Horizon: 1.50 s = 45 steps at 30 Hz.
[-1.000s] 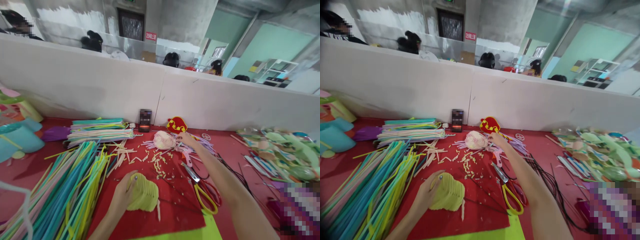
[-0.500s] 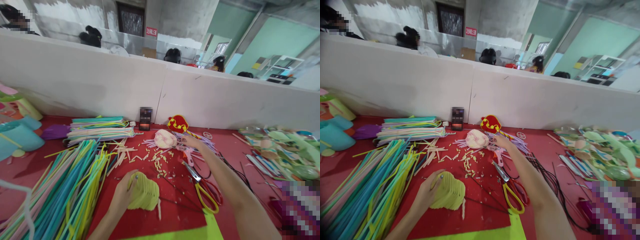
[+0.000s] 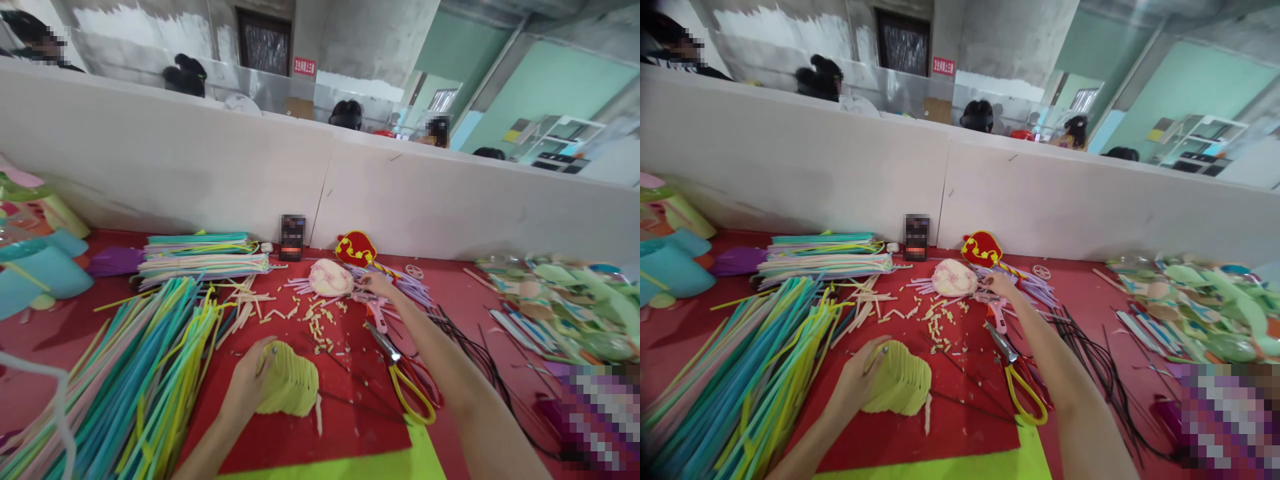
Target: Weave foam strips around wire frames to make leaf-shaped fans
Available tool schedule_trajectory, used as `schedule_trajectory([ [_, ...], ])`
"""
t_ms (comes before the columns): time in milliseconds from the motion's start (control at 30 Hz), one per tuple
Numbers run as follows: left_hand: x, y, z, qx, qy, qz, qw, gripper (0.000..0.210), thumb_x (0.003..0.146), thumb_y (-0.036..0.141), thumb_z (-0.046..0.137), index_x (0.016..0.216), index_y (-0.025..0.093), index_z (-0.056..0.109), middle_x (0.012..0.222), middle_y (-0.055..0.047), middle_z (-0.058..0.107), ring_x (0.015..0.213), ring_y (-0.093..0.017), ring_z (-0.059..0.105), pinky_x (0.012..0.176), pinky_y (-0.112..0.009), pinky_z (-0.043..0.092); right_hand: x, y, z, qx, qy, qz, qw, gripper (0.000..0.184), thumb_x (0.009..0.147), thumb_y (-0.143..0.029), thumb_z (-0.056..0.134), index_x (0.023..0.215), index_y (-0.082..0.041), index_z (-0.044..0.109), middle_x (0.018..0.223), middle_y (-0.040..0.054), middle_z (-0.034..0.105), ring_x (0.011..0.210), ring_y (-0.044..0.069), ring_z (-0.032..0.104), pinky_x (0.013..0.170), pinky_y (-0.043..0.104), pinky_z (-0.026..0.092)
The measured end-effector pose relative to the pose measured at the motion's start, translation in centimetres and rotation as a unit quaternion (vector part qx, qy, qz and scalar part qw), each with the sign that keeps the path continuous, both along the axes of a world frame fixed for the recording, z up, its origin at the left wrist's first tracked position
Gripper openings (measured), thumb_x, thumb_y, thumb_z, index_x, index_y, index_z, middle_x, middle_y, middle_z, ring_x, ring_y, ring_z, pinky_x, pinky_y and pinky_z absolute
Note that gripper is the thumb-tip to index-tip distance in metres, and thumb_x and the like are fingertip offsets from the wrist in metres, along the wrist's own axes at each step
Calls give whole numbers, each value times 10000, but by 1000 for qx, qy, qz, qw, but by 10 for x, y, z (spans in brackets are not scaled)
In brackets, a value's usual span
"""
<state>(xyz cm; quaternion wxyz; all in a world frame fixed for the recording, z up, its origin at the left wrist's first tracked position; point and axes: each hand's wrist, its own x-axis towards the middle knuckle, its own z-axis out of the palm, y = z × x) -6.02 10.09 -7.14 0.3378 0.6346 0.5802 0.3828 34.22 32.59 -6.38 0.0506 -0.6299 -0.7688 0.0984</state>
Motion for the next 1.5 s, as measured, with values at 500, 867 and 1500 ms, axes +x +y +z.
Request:
schedule_trajectory([
  [500, 0, 0, 1, -17, -4, -2, 1000, 338, 879, 359, 394, 1132, 208, 559, 1184, -78, 616, 1112, -191, 562, 988, -369, 419, -20, 1, 12, -17, -17, 22, 999, 113, 735, -166, 615, 826, -182, 679, 882, 79, 706, 830, 196, 645, 761, 265, 450],
  [867, 0, 1, -4, 6, -3, 0, 1000, 336, 867, 355, 410, 1124, 210, 571, 1163, -81, 627, 1097, -198, 575, 980, -377, 427, 3, -7, 36, 28, 156, 14, 987, 191, 768, -208, 588, 950, -159, 616, 919, 73, 701, 854, 182, 646, 766, 272, 473],
  [1500, 74, 93, 73, 51, -289, -17, 956, 775, 706, 273, 666, 1382, 227, 290, 1395, -141, 430, 1271, -207, 432, 1046, -391, 346, -18, -18, 56, 73, 224, 12, 972, 254, 786, -308, 541, 990, -157, 562, 869, 71, 692, 773, 184, 623, 725, 277, 452],
])
